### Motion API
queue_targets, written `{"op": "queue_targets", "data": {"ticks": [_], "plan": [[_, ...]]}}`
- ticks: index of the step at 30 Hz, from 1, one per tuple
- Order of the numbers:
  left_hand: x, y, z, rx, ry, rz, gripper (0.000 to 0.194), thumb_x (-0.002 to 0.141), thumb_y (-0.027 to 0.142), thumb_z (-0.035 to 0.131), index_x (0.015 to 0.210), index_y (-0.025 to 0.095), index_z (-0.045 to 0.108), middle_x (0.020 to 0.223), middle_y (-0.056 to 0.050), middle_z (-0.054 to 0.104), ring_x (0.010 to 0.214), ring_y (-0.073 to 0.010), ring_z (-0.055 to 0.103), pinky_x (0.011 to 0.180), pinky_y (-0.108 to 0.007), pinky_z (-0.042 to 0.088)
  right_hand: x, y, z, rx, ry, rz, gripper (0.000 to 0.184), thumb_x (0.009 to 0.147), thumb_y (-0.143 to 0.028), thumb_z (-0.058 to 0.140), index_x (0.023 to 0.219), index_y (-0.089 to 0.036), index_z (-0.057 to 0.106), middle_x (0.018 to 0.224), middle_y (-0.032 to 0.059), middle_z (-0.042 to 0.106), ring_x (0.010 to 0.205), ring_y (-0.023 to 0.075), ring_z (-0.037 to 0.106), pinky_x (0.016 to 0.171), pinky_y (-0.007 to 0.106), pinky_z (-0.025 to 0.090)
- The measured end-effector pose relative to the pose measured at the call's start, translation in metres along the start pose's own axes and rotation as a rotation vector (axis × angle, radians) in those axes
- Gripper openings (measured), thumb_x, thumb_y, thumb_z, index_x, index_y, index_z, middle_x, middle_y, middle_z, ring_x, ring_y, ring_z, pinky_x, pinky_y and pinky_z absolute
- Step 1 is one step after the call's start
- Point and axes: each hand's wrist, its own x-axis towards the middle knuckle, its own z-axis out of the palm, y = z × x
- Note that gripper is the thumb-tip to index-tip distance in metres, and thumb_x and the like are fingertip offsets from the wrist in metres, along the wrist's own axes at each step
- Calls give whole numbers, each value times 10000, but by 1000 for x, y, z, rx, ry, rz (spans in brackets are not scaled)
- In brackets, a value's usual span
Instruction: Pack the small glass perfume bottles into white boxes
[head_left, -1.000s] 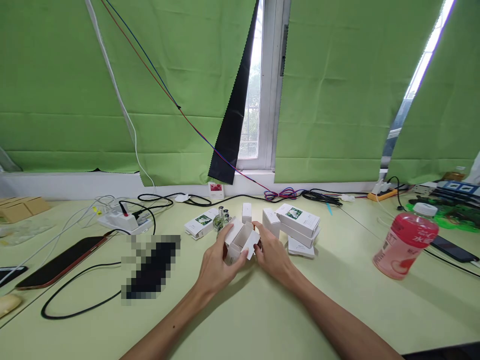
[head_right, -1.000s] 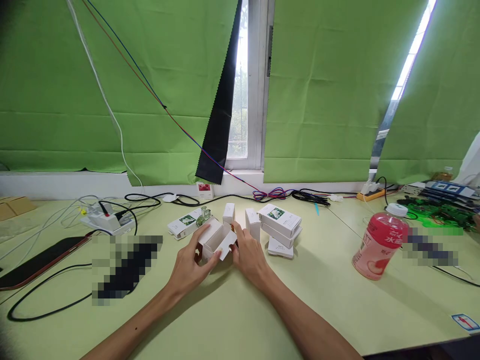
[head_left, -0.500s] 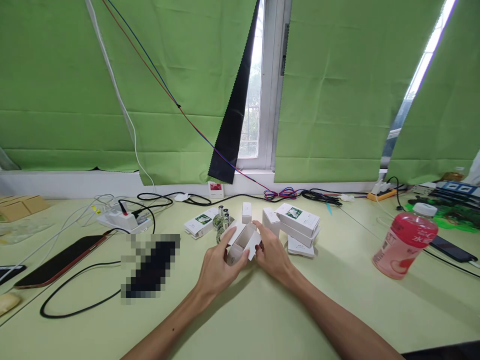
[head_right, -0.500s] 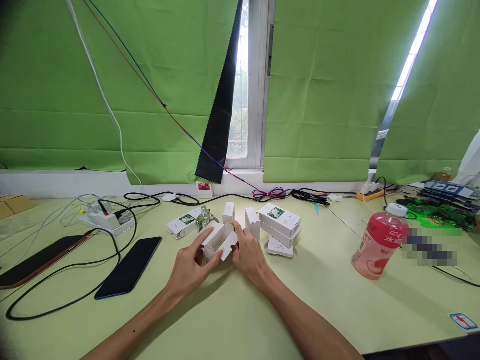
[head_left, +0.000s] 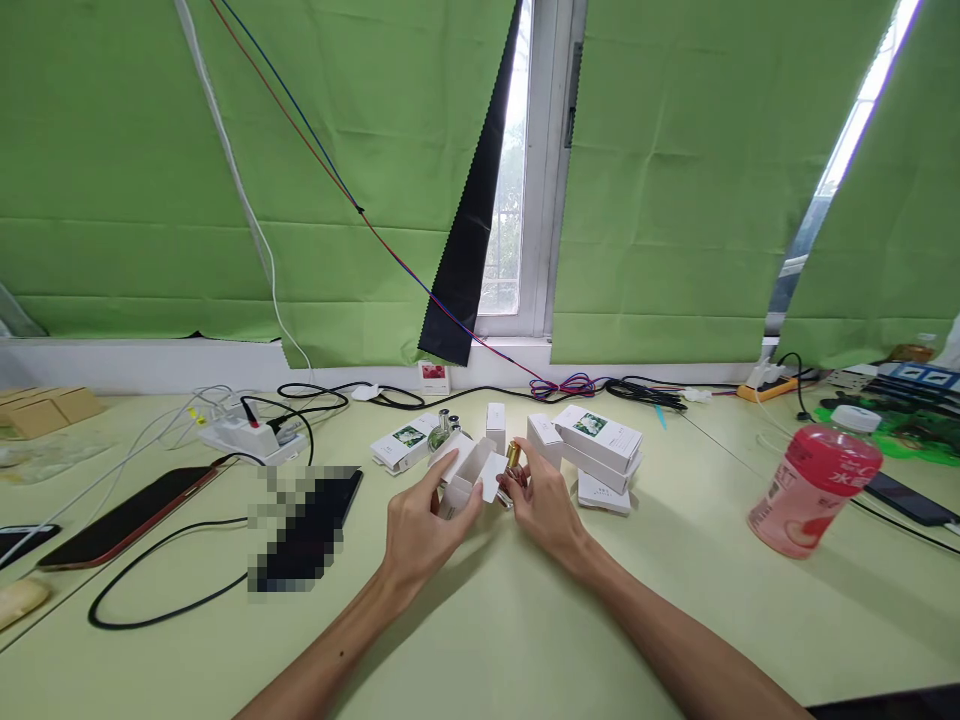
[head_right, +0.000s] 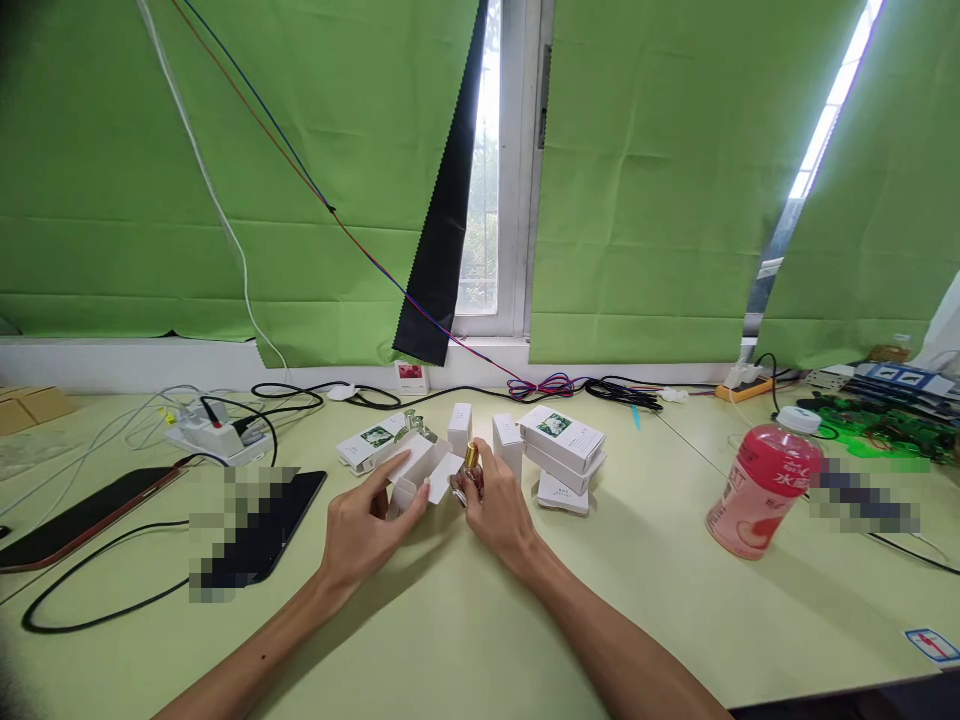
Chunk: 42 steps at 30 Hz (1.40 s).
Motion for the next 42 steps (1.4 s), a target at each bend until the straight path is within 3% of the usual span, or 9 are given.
{"op": "queue_targets", "data": {"ticks": [7,11,18,31,42], "plan": [[2,-7,-2,147,128,272,354,814,433,685,1058,177,700,774,-35,779,513,-122,652,503,-216,488,1,-8,-4,-35,90,25,493,902,-238,528,1381,-146,459,799,28,630,604,172,573,631,293,479],[1,-5,-1,165,126,363,352,811,419,695,1050,160,678,816,-55,788,603,-155,717,514,-219,506,1,-13,-6,-13,146,14,493,899,-245,526,1376,-135,471,736,-1,604,539,145,535,602,275,483],[-6,-4,6,123,25,294,329,817,413,679,1063,194,662,896,-55,788,696,-181,742,543,-223,520,2,-16,-9,8,275,-9,511,902,-294,551,1383,-137,478,681,-52,542,458,93,484,530,229,459],[-8,-1,6,85,-159,247,310,884,426,629,1105,209,602,955,-48,693,623,-133,667,477,-208,444,-2,-25,-15,132,525,7,514,916,-325,566,1382,-127,475,697,-58,508,430,57,437,473,187,429],[-9,-3,8,66,-277,249,380,908,485,611,1186,235,542,972,-28,634,679,-158,668,544,-246,505,-5,-31,-10,338,392,135,561,886,-375,620,1377,-134,493,693,-59,534,409,64,506,416,176,416]]}}
